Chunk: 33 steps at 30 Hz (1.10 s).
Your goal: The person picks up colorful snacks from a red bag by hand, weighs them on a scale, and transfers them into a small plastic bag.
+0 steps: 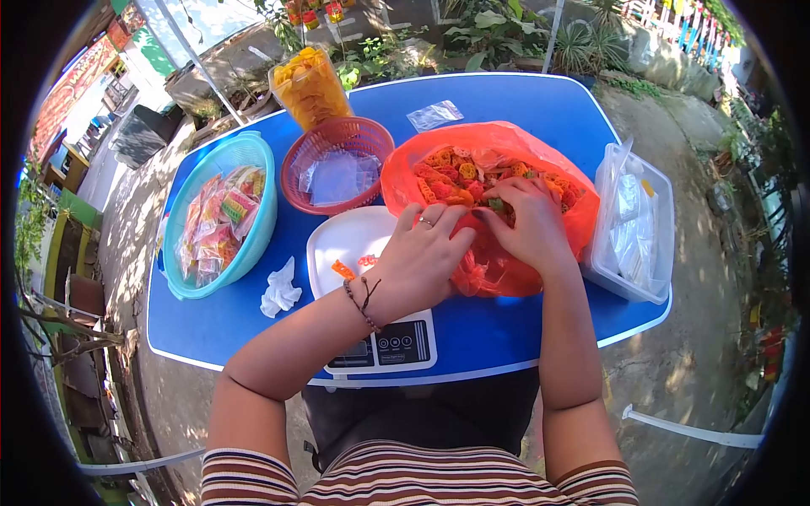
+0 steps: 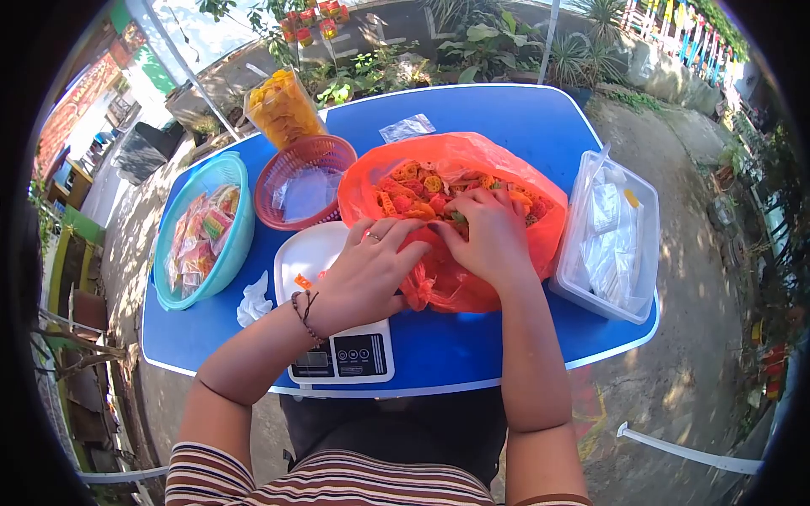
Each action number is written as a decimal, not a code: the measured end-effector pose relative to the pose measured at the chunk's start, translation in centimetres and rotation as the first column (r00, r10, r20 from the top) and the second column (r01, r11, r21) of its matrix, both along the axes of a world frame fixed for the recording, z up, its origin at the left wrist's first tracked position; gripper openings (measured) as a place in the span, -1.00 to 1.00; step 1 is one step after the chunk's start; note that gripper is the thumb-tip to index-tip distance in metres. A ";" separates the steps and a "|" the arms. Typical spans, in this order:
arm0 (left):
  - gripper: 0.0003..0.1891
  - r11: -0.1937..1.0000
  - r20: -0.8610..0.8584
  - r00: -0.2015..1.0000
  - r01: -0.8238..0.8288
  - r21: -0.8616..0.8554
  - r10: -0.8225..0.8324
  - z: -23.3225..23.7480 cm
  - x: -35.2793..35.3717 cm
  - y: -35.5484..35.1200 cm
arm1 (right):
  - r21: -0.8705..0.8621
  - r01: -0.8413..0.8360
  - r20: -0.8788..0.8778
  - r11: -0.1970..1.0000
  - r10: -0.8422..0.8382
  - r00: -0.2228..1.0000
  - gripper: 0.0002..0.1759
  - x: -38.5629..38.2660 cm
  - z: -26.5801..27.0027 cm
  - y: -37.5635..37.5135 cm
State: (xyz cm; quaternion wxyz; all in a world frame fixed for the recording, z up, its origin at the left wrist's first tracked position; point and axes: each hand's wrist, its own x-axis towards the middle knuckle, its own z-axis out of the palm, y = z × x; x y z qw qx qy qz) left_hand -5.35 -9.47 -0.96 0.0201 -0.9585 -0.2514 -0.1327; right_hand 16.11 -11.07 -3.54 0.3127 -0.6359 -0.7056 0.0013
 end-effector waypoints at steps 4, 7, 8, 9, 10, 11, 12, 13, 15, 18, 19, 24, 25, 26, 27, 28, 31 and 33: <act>-0.51 0.998 -0.104 0.994 -0.043 -0.033 0.040 -0.7 1.9 1.9 | 0.205 -0.059 -0.072 0.977 0.075 0.995 -0.70 0.5 0.0 0.5; -0.63 0.997 -0.024 0.997 -0.072 0.018 0.073 0.3 2.9 3.6 | 0.029 -0.186 -0.317 0.982 0.185 0.930 -0.63 0.9 1.4 -0.3; -0.65 0.995 0.027 0.996 -0.086 0.042 0.084 0.9 3.1 4.2 | 0.079 -0.194 -0.273 0.978 0.209 0.939 -0.60 0.6 1.6 -0.5; -0.65 0.995 0.085 0.993 -0.089 0.055 0.084 2.0 3.4 4.6 | 0.129 -0.205 -0.230 0.970 0.230 0.946 -0.57 0.3 1.8 -0.7; -0.65 0.994 0.150 0.986 -0.082 0.078 0.069 2.4 3.7 5.6 | 0.178 -0.216 -0.183 0.960 0.248 0.951 -0.54 0.1 1.9 -0.8; -0.64 0.992 0.215 0.975 -0.074 0.101 0.051 2.8 4.0 6.7 | 0.139 -0.151 -0.151 0.979 0.172 0.973 -0.55 0.1 1.9 -0.7; -0.64 0.990 0.279 0.960 -0.066 0.124 0.029 3.1 4.4 7.6 | 0.102 -0.082 -0.115 0.991 0.093 0.989 -0.55 0.3 1.8 -0.8; -0.64 0.993 0.349 0.937 -0.060 0.101 0.021 3.7 4.8 8.0 | 0.067 -0.007 -0.075 0.998 0.012 0.997 -0.55 0.5 1.7 -0.8; -0.62 0.998 0.485 0.874 -0.041 0.052 0.010 4.7 5.4 8.4 | 0.222 0.138 -0.075 0.965 -0.124 0.989 -0.58 1.3 1.2 -0.4; -0.63 0.989 0.558 0.830 0.098 -0.108 -0.022 4.6 5.9 7.8 | 0.354 0.244 -0.088 0.903 -0.228 0.970 -0.55 2.0 1.3 -0.4; -0.68 0.969 0.470 0.882 0.100 -0.228 0.019 4.6 5.7 7.4 | 0.368 0.263 -0.079 0.892 -0.251 0.965 -0.55 2.0 1.4 -0.4; -0.70 0.853 -0.099 0.993 0.007 -0.522 -0.069 4.2 2.9 4.5 | -0.014 0.020 -0.040 1.000 -0.021 0.999 -0.48 1.6 2.0 -1.2; -0.66 0.862 -0.130 0.987 0.012 -0.506 -0.090 3.4 2.4 4.0 | -0.132 -0.050 -0.004 0.990 0.049 0.999 -0.46 1.4 1.9 -1.6; -0.62 0.871 -0.162 0.981 0.016 -0.491 -0.109 2.2 1.9 3.7 | -0.251 -0.115 0.022 0.961 0.125 0.992 -0.44 1.2 1.7 -1.8; -0.59 0.878 -0.194 0.972 0.021 -0.477 -0.128 1.5 1.5 3.2 | -0.317 -0.230 -0.167 0.920 0.184 0.969 -0.39 1.4 1.8 -1.5; -0.57 0.900 -0.152 0.980 0.047 -0.434 -0.125 1.0 1.2 2.8 | -0.257 -0.318 -0.270 0.913 0.248 0.930 -0.39 1.5 1.9 -1.3; -0.55 0.947 -0.046 0.986 0.137 -0.290 -0.157 -0.3 0.4 2.1 | -0.037 -0.508 -0.524 0.861 0.416 0.743 -0.42 1.6 2.3 -0.8; -0.54 0.956 -0.045 0.987 0.139 -0.257 -0.155 -0.9 0.2 1.4 | 0.127 -0.561 -0.646 0.818 0.497 0.579 -0.46 0.9 2.7 -0.5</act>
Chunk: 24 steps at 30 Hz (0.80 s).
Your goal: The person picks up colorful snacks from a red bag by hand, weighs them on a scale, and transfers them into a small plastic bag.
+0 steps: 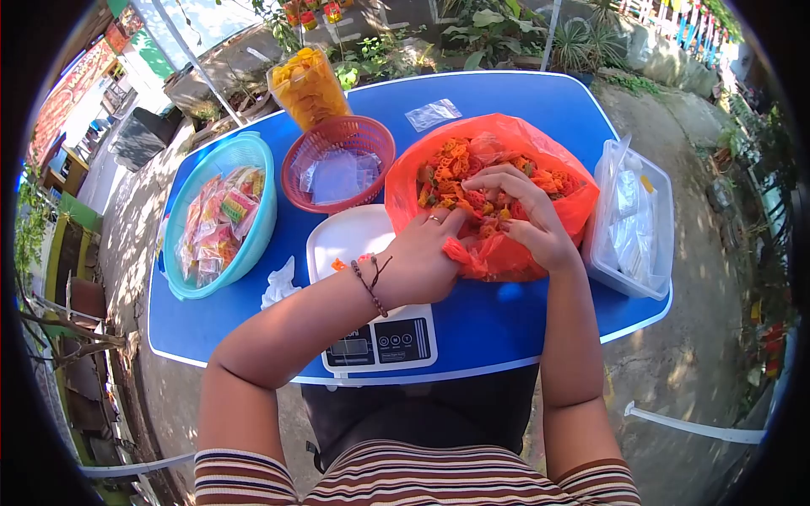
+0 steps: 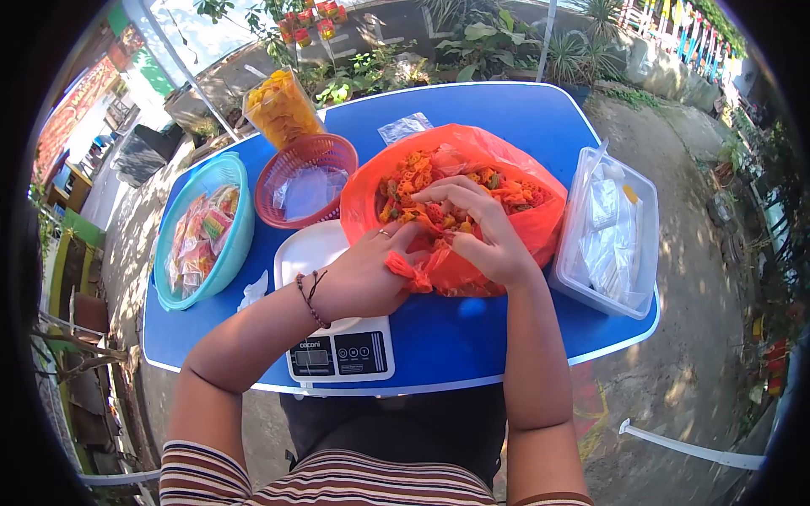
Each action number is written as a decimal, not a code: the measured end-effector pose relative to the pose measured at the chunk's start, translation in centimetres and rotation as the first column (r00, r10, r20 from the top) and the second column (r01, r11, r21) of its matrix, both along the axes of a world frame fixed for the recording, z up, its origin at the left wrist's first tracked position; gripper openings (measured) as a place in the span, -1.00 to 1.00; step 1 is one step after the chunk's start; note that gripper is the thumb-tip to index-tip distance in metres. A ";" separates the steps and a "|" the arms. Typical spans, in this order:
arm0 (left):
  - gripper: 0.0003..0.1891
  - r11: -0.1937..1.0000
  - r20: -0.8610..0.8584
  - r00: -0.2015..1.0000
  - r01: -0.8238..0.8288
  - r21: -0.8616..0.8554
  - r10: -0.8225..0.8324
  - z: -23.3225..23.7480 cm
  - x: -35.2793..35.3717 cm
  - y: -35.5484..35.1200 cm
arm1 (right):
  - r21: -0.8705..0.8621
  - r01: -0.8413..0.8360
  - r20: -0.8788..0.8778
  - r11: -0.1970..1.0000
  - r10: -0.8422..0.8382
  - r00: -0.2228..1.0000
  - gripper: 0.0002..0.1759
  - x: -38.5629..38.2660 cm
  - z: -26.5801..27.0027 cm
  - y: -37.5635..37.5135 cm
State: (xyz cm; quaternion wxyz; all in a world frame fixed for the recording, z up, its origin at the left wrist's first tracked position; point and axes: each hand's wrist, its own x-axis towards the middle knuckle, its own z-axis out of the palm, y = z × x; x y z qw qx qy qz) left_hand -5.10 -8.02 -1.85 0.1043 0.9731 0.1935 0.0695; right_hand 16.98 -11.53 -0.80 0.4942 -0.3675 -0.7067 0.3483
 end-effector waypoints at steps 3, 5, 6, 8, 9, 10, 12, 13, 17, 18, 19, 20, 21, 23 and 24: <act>-0.57 0.997 -0.092 0.996 0.018 0.076 -0.011 -0.5 0.2 -0.8 | -0.260 0.098 -0.150 0.961 -0.141 0.979 -0.56 -1.3 -2.2 0.6; -0.59 0.996 -0.237 0.972 0.023 0.084 -0.002 -0.1 0.1 -0.8 | 0.005 0.261 0.276 0.965 -0.252 0.927 -0.65 -2.6 -2.2 0.8; -0.59 0.998 -0.330 0.944 0.021 0.062 0.000 1.4 0.3 -1.1 | 0.125 0.266 0.404 0.956 -0.294 0.866 -0.67 -2.9 -3.6 1.3; -0.57 1.000 -0.423 0.906 -0.009 -0.013 0.002 3.7 0.3 -1.4 | 0.242 0.285 0.614 0.928 -0.374 0.695 -0.69 -3.2 -4.3 1.0; -0.56 0.997 -0.425 0.905 -0.034 -0.063 0.004 4.6 0.1 -1.3 | 0.243 0.313 0.642 0.918 -0.394 0.658 -0.71 -3.1 -4.0 0.8; -0.53 0.992 -0.428 0.904 -0.059 -0.111 0.006 5.1 0.0 -1.1 | 0.246 0.341 0.667 0.907 -0.413 0.619 -0.72 -3.0 -3.7 0.7; -0.55 0.954 -0.326 0.944 -0.142 -0.264 0.051 5.3 -0.3 -0.2 | 0.274 0.419 0.704 0.865 -0.478 0.526 -0.74 -2.6 -3.4 0.7; -0.55 0.923 -0.279 0.957 -0.178 -0.342 0.081 5.4 -0.3 0.4 | 0.299 0.466 0.714 0.833 -0.519 0.470 -0.74 -2.0 -3.4 0.8; -0.76 0.960 0.174 0.956 -0.202 -0.194 0.237 3.0 0.2 5.5 | 0.322 0.572 0.745 0.755 -0.574 0.340 -0.74 -1.6 -2.1 0.4; -0.79 0.968 0.105 0.965 -0.231 -0.100 0.241 2.4 0.4 6.9 | 0.367 0.560 0.724 0.743 -0.606 0.329 -0.74 -1.6 -2.6 0.6; -0.81 0.968 0.036 0.967 -0.251 -0.003 0.251 1.9 0.7 8.3 | 0.411 0.548 0.703 0.729 -0.636 0.318 -0.75 -1.6 -3.5 0.8; -0.84 0.961 -0.030 0.964 -0.260 0.095 0.264 1.3 1.0 9.2 | 0.457 0.535 0.679 0.710 -0.668 0.306 -0.76 -1.5 -4.0 0.9; -0.85 0.945 -0.038 0.950 -0.302 0.124 0.309 0.4 1.3 9.7 | 0.412 0.546 0.706 0.730 -0.634 0.316 -0.75 -1.5 -3.6 0.7; -0.85 0.907 -0.054 0.917 -0.380 0.182 0.395 -0.7 2.0 10.4 | 0.316 0.569 0.754 0.760 -0.565 0.336 -0.74 -1.9 -2.7 0.4; -0.83 0.899 -0.073 0.902 -0.411 0.154 0.425 -0.3 2.2 10.0 | 0.311 0.568 0.751 0.762 -0.563 0.344 -0.74 -1.9 -2.6 0.4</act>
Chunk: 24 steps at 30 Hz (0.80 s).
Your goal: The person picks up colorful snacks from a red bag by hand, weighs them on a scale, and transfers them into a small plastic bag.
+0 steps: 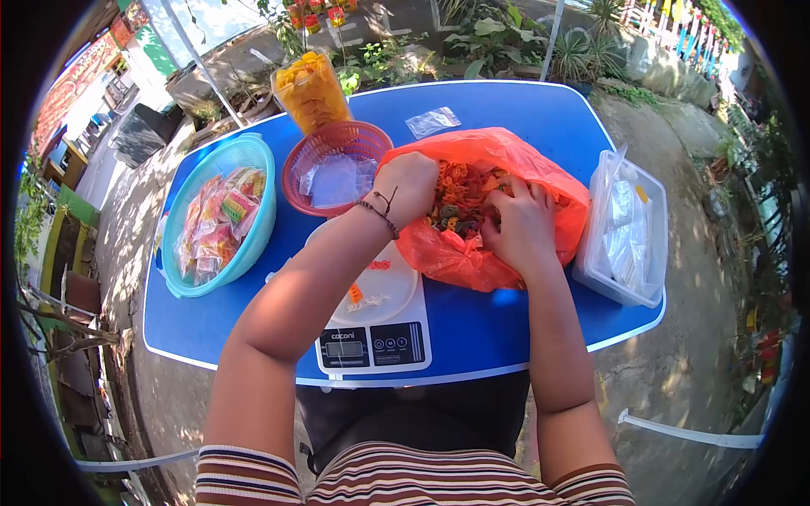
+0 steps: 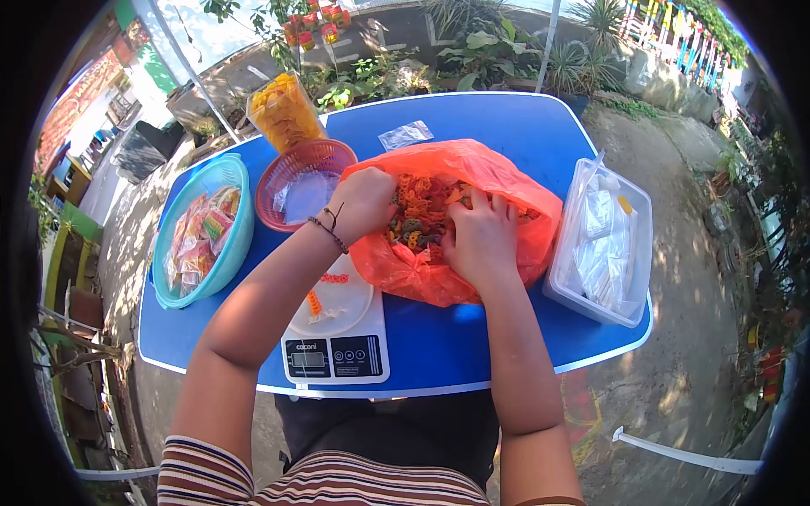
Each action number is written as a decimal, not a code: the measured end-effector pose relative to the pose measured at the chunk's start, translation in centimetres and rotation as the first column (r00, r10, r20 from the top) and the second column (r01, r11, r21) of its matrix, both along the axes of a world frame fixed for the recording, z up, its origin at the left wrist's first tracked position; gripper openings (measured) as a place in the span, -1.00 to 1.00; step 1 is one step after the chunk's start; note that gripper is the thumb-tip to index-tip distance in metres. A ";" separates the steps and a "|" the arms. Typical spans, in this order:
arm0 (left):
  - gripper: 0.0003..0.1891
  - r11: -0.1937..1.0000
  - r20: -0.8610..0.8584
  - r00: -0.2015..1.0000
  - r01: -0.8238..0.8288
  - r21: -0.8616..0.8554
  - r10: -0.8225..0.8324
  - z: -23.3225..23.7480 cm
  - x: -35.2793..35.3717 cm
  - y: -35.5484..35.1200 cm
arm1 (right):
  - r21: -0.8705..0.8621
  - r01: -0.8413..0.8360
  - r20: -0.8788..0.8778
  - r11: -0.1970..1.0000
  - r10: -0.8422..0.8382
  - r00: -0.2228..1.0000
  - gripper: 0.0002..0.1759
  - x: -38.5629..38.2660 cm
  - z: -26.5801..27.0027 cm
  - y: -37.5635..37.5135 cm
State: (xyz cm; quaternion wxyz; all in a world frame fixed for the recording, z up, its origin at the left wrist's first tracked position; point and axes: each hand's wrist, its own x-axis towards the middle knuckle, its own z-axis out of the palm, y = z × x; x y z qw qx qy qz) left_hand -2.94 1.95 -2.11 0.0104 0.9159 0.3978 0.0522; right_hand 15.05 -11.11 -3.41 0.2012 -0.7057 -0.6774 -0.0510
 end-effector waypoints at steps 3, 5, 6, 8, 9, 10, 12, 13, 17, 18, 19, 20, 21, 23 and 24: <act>-0.76 0.993 -0.035 0.997 -0.077 -0.090 0.074 1.5 0.2 -1.5 | 0.004 -0.009 -0.025 1.000 0.009 1.000 -0.74 0.1 -0.1 0.0; -0.70 0.985 -0.069 0.993 -0.101 -0.138 0.092 1.4 0.1 -1.7 | 0.017 -0.022 -0.033 1.000 0.022 0.999 -0.74 0.1 -0.3 0.1; -0.68 0.991 -0.064 0.995 -0.080 -0.110 0.073 1.0 -0.1 -1.5 | 0.015 -0.024 -0.030 1.000 0.024 0.999 -0.75 0.0 -0.4 0.1; -0.64 0.998 -0.051 0.998 -0.039 -0.054 0.037 0.2 -0.4 -0.9 | 0.013 -0.030 -0.021 0.999 0.031 0.999 -0.76 -0.1 -0.4 0.1; -0.65 0.999 -0.011 0.999 -0.032 -0.041 0.031 0.6 -0.6 -1.1 | 0.022 -0.036 -0.031 0.999 0.037 0.999 -0.76 -0.1 -0.5 0.1; -0.67 0.999 0.029 0.999 -0.024 -0.029 0.025 1.0 -0.9 -1.3 | 0.032 -0.041 -0.040 0.999 0.042 0.998 -0.76 0.0 -0.6 0.1; -0.69 0.993 0.190 0.982 0.011 -0.116 0.011 2.0 -1.6 -2.0 | 0.075 -0.060 -0.026 0.995 0.062 0.998 -0.76 0.1 -0.8 0.1; -0.69 0.977 0.306 0.952 0.052 -0.209 0.015 2.8 -2.1 -2.6 | 0.109 -0.073 -0.004 0.991 0.074 0.997 -0.75 0.2 -0.9 0.2; -0.70 0.957 0.581 0.813 0.191 -0.218 -0.031 4.6 -5.0 -4.7 | 0.222 -0.107 -0.003 0.969 0.111 0.994 -0.74 -0.2 -0.5 -0.1; -0.70 0.932 0.607 0.794 0.205 -0.300 0.021 5.0 -5.9 -5.2 | 0.260 -0.113 -0.017 0.959 0.122 0.992 -0.75 -0.4 -0.3 -0.1; -0.71 0.899 0.629 0.773 0.217 -0.380 0.079 5.5 -6.9 -5.7 | 0.297 -0.123 -0.030 0.947 0.138 0.990 -0.75 -0.6 -0.1 -0.2; -0.72 0.861 0.646 0.750 0.229 -0.454 0.141 5.7 -8.1 -6.2 | 0.334 -0.135 -0.044 0.933 0.159 0.986 -0.76 -0.8 0.1 -0.2; -0.72 0.835 0.661 0.734 0.260 -0.485 0.156 5.4 -9.4 -6.4 | 0.359 -0.144 -0.046 0.922 0.172 0.984 -0.76 -1.1 0.3 -0.2; -0.73 0.774 0.689 0.702 0.331 -0.540 0.181 4.5 -12.2 -6.6 | 0.408 -0.153 -0.053 0.900 0.190 0.980 -0.77 -1.3 0.7 -0.3; -0.72 0.779 0.637 0.751 0.291 -0.555 0.173 4.8 -13.3 -7.1 | 0.446 -0.162 -0.036 0.880 0.199 0.979 -0.78 -1.4 0.7 -0.2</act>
